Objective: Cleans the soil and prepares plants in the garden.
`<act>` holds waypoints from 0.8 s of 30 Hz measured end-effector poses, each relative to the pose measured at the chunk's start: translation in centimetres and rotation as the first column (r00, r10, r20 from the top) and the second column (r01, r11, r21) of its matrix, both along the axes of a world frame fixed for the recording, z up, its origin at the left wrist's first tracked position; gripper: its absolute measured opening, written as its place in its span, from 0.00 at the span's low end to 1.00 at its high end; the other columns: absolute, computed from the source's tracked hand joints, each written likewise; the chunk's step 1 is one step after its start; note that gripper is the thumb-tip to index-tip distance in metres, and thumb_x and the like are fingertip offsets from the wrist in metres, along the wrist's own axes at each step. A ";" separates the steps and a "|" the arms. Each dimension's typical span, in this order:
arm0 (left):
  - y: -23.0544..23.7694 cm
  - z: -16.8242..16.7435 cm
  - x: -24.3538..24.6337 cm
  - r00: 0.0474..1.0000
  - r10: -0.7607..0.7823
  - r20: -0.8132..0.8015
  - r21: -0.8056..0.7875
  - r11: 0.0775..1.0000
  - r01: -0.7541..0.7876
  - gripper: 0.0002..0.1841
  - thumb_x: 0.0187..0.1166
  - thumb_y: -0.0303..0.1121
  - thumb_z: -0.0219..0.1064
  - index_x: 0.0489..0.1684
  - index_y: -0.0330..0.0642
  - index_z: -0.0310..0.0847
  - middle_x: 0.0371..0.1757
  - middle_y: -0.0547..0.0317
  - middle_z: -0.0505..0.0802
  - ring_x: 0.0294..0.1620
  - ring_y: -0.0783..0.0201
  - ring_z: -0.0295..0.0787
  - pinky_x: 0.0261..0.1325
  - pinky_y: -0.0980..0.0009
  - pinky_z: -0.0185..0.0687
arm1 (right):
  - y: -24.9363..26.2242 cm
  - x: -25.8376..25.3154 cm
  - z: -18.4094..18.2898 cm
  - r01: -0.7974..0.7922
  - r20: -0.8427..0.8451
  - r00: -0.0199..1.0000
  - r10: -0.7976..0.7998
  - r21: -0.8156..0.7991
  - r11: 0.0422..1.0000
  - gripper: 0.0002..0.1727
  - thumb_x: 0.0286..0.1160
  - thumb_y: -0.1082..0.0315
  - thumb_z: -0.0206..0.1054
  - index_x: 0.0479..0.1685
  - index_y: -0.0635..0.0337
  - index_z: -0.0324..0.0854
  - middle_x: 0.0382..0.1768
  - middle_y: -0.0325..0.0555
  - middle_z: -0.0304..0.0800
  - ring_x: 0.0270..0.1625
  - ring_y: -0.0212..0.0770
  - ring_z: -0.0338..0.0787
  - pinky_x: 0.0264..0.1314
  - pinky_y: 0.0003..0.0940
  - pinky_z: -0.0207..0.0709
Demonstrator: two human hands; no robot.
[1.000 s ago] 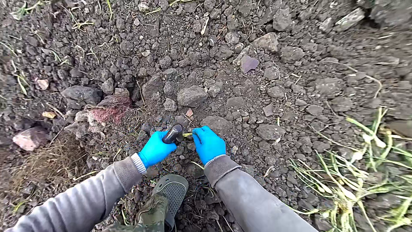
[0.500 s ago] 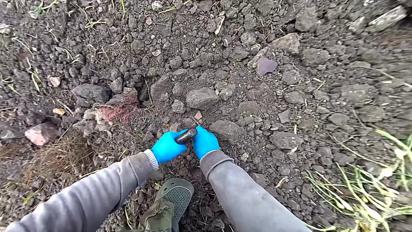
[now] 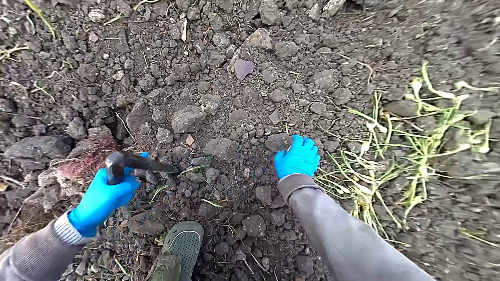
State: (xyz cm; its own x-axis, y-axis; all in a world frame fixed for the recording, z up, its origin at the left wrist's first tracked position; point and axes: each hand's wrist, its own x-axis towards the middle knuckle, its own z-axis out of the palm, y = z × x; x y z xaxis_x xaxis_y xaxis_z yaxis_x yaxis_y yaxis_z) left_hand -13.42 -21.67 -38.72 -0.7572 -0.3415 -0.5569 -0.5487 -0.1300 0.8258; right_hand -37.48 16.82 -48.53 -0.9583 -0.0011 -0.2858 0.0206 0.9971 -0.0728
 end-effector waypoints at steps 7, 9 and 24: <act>9.3 1.7 -6.3 0.884 -0.457 -0.097 -0.035 0.889 0.456 0.18 0.62 0.32 0.71 0.52 0.54 0.93 0.28 0.69 0.90 0.20 0.75 0.78 0.25 0.76 0.78 | 2.6 -2.9 -2.0 0.060 0.336 0.939 -0.066 0.027 0.998 0.24 0.91 0.51 0.59 0.67 0.64 0.81 0.65 0.66 0.87 0.69 0.67 0.87 0.65 0.69 0.79; 11.2 0.0 -6.8 0.826 -0.558 -0.083 -0.117 0.829 0.548 0.20 0.59 0.32 0.72 0.53 0.55 0.93 0.37 0.75 0.94 0.29 0.80 0.85 0.35 0.78 0.84 | 2.7 -2.8 -1.7 0.099 0.400 0.911 -0.100 0.023 0.995 0.24 0.91 0.50 0.55 0.66 0.60 0.82 0.62 0.63 0.90 0.66 0.65 0.89 0.63 0.69 0.80; 19.8 4.7 -11.2 0.683 -0.687 0.249 -0.284 0.622 0.730 0.19 0.63 0.34 0.75 0.50 0.35 0.82 0.29 0.66 0.86 0.24 0.72 0.80 0.30 0.66 0.81 | 17.3 23.5 5.9 0.333 0.493 0.866 -0.085 -0.442 0.833 0.23 0.88 0.51 0.52 0.65 0.53 0.86 0.61 0.51 0.91 0.66 0.50 0.90 0.68 0.52 0.82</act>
State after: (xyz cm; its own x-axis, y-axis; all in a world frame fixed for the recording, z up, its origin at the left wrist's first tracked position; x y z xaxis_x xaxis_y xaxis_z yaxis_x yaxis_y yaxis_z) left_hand -24.59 -1.85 -33.99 -0.7886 0.0987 -0.6070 -0.4361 0.6062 0.6651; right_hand -13.94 34.12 -42.64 -0.7238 -0.0760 -0.6858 0.3765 0.7893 -0.4849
